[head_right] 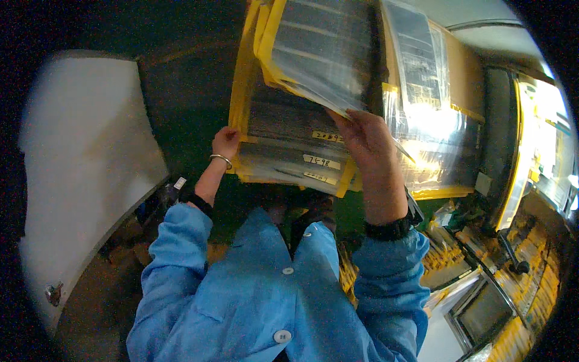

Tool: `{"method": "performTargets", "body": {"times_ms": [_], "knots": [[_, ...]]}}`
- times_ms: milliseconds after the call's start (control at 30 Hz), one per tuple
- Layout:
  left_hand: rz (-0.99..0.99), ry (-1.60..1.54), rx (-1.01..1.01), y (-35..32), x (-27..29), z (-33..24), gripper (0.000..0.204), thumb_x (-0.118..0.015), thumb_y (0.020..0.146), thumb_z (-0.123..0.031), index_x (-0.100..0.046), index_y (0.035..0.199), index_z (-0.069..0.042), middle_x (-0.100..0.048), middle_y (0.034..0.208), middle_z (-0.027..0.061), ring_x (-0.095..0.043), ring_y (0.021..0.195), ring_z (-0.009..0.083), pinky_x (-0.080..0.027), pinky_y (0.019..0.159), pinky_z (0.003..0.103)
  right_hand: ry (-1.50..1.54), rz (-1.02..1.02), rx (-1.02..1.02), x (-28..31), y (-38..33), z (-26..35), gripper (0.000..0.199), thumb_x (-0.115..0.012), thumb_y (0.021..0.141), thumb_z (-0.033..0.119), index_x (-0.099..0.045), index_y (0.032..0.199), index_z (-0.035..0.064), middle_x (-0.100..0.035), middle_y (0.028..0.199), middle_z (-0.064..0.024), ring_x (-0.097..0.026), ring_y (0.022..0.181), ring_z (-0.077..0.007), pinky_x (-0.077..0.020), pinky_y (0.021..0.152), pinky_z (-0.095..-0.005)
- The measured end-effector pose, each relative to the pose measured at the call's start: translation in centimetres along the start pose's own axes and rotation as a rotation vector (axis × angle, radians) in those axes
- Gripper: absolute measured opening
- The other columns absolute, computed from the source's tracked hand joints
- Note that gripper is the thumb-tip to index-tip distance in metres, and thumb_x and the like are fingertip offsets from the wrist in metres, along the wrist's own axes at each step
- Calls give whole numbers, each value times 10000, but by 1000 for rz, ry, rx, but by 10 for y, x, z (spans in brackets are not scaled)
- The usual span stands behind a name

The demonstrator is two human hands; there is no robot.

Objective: The person is sorting and organizing metal stencils stored in yellow-bordered plastic sleeves, moving them from a rack to an inspection table.

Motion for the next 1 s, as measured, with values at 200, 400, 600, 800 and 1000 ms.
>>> {"method": "performTargets", "body": {"times_ms": [200, 400, 600, 800, 1000], "knots": [[38, 116, 100, 9, 5, -11, 400, -692, 683, -399, -613, 868, -53, -631, 834, 122, -614, 731, 235, -474, 645, 347, 802, -413, -358, -17, -6, 0, 285, -319, 844, -57, -316, 1069, -232, -372, 1186, -312, -395, 1138, -374, -324, 1031, -406], [248, 326, 164, 8, 4, -21, 457, -651, 694, -411, -618, 907, -8, -638, 842, 148, -618, 793, 257, -480, 705, 354, 592, -332, -321, -40, -28, 41, 197, -450, 813, -32, -427, 980, -134, -517, 985, -200, -560, 918, -259, -508, 782, -291], [634, -945, 190, -24, -22, -94, 298, -596, 785, -219, -578, 987, -1, -592, 921, 120, -585, 833, 215, -489, 802, 359, -107, -151, -77, -17, -24, 4, 267, -438, 793, -65, -390, 1051, -116, -510, 1036, -211, -556, 952, -267, -509, 770, -311], [810, -1529, 136, -57, 13, -237, 186, -531, 827, -116, -551, 901, 52, -553, 839, 104, -578, 853, 245, -460, 882, 437, 827, -256, -386, -33, -21, -22, 252, -455, 800, 31, -433, 1019, -91, -504, 1055, -224, -551, 936, -299, -492, 812, -385], [941, -1484, 140, -74, -5, -226, 309, -461, 845, -108, -466, 1109, 53, -535, 1090, 139, -533, 1002, 271, -438, 905, 440, 789, -88, -562, -51, -44, -25, 279, -467, 807, 90, -439, 1030, -75, -509, 1025, -224, -539, 936, -315, -475, 837, -428]]}}
Point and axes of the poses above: each hand's wrist, its own y-axis towards the middle knuckle, its own x-axis out of the back of the hand, z = x × y, the point moved 8 cm from there along y, towards the middle knuckle
